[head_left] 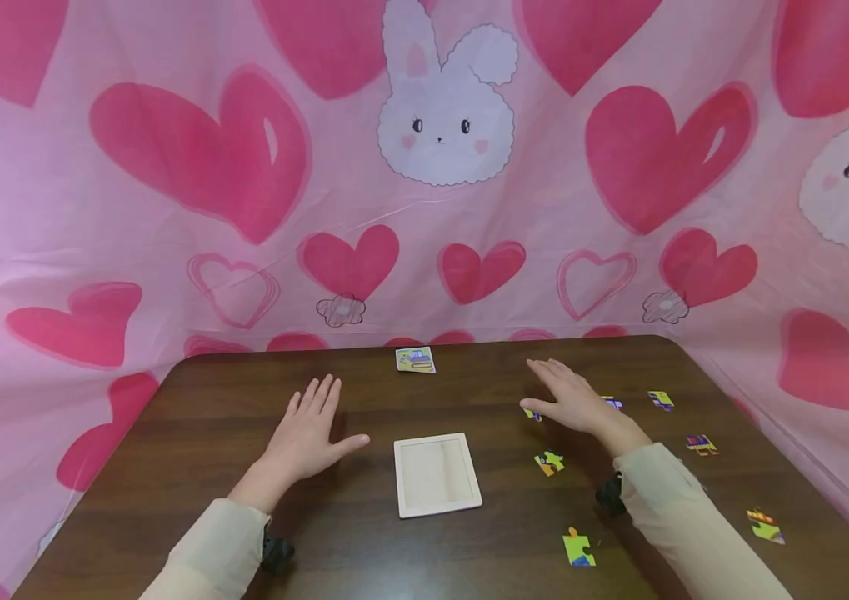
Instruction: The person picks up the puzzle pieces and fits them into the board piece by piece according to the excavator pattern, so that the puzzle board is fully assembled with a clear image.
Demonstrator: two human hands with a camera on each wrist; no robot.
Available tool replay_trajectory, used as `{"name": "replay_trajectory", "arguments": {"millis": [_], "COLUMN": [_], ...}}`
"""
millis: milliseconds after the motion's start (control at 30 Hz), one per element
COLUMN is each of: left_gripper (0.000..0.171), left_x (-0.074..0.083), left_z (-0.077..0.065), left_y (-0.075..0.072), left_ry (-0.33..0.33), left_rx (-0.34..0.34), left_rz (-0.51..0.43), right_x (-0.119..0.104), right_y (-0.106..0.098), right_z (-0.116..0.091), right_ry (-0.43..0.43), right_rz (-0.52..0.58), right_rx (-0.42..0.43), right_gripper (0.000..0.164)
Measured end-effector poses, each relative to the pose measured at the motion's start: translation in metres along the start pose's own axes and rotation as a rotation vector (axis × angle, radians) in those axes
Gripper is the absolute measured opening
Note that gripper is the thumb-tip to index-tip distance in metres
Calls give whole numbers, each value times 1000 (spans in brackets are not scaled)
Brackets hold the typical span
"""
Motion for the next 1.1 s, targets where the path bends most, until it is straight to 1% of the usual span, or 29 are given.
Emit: {"name": "replay_trajectory", "arguments": {"millis": [133,233,400,533,667,833,933,1100], "left_gripper": [99,98,97,97,98,97,95,93], "left_x": [10,17,28,36,42,53,59,65], "left_z": [0,0,-2,-6,-9,-13,-15,-17], "left_y": [7,13,24,34,43,52,57,63], "left_ry": [42,75,124,156,174,232,263,275], "left_rx": [-34,-69,-125,-162,-212,-282,-315,-352], "left_rz": [-37,-73,-79,-60,-63,-92,-110,-100], "right_x": [6,10,16,19,21,22,24,28], "right_y": [5,8,14,17,21,25,27,28], "right_z": [1,2,3,4,4,7,8,9], "right_ry": [-3,-3,-39,-54,-58,-72,-61,-28], "right_rz": [32,57,57,45,40,25,15,23], "right_rx": [-22,-49,-75,-96,-120,-138,-148,-156], "right_gripper": [72,64,44,35,31,27,27,24]}}
Point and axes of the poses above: each hand's wrist, its own z-axis towards the middle knuckle, its own y-axis out of the palm, x = y × z, the point moved 8 cm from there along z, towards the middle knuckle, and after that the axes turned 4 degrees about x, right-handed, at the moved point
